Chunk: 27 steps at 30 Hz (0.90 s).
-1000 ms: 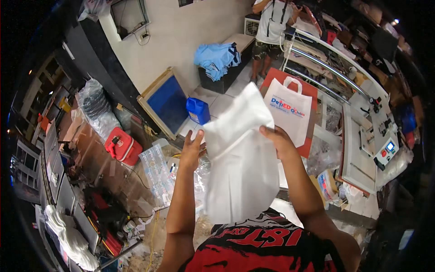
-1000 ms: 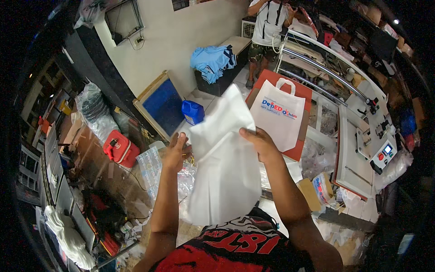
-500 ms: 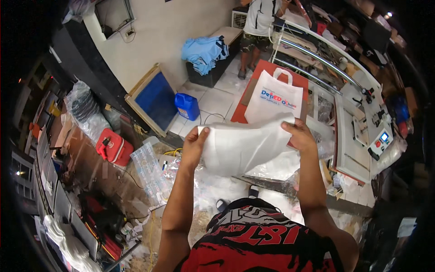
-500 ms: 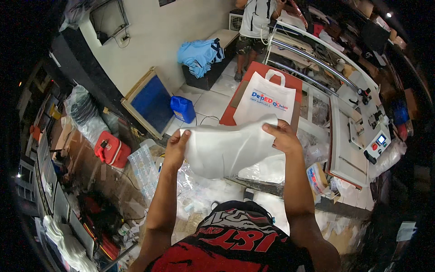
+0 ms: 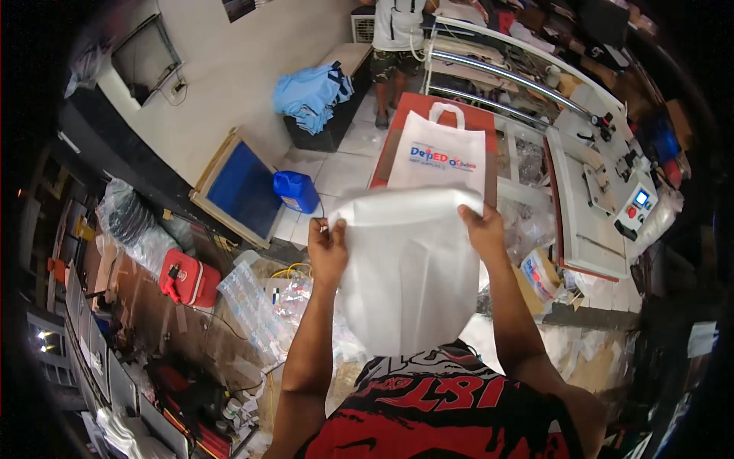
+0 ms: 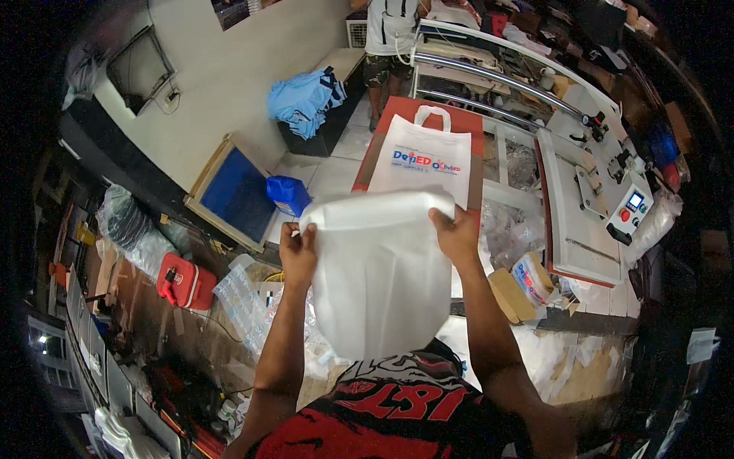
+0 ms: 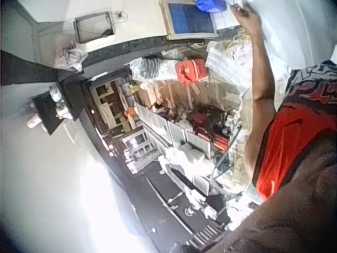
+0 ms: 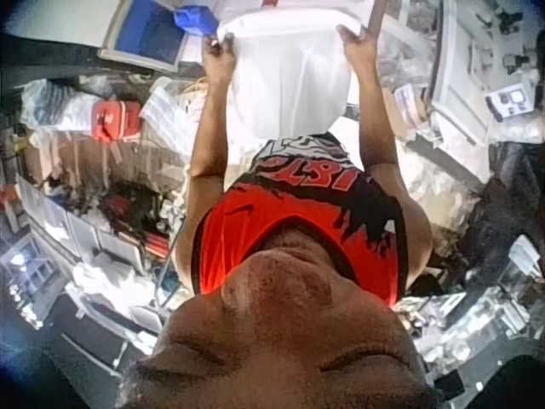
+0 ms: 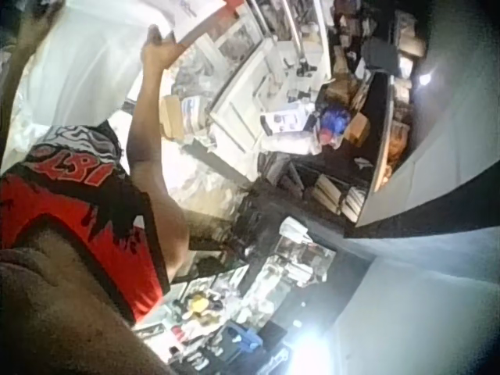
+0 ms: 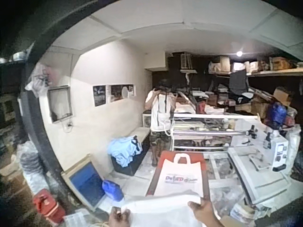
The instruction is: The person heat presses printed designs onto tote bags using a heat press machine and places the bags onto platens on a screen printing table.
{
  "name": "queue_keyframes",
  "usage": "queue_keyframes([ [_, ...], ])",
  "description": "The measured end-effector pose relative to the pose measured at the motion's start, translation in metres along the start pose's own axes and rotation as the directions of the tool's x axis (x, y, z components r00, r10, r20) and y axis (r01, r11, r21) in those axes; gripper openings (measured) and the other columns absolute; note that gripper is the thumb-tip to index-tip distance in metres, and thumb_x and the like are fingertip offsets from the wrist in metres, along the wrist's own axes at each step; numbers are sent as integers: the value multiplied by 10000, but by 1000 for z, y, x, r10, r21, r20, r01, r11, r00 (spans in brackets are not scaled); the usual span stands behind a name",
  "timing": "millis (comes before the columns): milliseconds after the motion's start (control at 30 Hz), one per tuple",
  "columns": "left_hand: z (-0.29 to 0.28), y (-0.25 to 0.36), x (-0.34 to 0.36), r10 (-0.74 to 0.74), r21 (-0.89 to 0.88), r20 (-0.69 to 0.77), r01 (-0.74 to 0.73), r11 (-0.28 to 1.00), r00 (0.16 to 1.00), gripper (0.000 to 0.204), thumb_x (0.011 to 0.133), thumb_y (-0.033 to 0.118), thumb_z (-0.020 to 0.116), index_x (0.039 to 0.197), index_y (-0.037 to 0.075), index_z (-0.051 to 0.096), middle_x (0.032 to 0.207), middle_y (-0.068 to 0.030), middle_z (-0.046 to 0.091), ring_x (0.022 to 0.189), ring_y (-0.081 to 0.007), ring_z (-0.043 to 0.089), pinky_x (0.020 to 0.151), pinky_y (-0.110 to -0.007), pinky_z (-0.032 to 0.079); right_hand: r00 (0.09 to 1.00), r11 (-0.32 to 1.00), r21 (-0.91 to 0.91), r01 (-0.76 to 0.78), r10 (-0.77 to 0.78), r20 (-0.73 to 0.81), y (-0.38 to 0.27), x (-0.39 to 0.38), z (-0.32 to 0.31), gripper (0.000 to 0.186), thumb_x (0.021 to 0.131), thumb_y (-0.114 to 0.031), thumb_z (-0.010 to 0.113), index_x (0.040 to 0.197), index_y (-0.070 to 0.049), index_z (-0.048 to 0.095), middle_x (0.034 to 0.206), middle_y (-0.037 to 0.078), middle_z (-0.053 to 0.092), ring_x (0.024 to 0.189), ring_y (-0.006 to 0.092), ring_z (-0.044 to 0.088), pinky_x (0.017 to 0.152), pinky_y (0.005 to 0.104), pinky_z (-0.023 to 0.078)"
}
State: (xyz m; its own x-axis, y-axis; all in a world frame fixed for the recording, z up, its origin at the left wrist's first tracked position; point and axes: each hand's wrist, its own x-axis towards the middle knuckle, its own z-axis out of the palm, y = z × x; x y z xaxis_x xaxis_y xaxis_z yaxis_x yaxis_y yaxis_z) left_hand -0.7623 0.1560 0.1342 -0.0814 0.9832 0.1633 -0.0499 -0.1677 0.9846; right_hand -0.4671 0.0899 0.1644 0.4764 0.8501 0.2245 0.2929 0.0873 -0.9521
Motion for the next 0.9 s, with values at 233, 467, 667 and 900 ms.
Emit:
queue_keyframes([
  [233, 55, 25, 10, -60, -59, 201, 73, 996, 978, 279, 962, 135, 599, 1147, 73, 399, 917, -71, 619, 777, -74, 538, 668, -212, 424, 1000, 964, 267, -19, 15, 19, 2, 20, -59, 258, 914, -139, 672, 1132, -8, 635, 984, 38, 680, 862, 88, 603, 775, 241, 502],
  [467, 101, 74, 44, 133, -138, 269, -98, 985, 954, 384, 950, 54, 583, 1258, 72, 354, 1033, -113, 634, 905, -119, 601, 796, -229, 474, 962, 765, 600, -236, 98, 254, 12, 61, -130, 531, 875, -312, 712, 1286, -25, 535, 1195, 88, 613, 1096, 160, 557, 965, 327, 437],
  [667, 137, 170, 65, 339, -84, 769, -440, 894, 542, 341, 873, -75, 628, 1166, 26, 488, 1020, -94, 645, 905, -126, 630, 771, -260, 494, 884, 879, -109, 465, -455, 101, -24, 125, -135, 822, 800, -375, 778, 1423, -17, 379, 1332, 82, 521, 1227, 191, 475, 1053, 350, 367],
  [900, 25, 180, 79, -543, 648, 758, -503, 571, 361, 382, 837, 193, 748, 1118, -12, 589, 950, -99, 668, 921, -192, 668, 792, -298, 508, 863, 946, 290, -148, -20, 504, -35, 110, -72, 308, 890, -171, 693, 1137, 0, 622, 954, 2, 648, 813, 94, 569, 749, 279, 482],
])
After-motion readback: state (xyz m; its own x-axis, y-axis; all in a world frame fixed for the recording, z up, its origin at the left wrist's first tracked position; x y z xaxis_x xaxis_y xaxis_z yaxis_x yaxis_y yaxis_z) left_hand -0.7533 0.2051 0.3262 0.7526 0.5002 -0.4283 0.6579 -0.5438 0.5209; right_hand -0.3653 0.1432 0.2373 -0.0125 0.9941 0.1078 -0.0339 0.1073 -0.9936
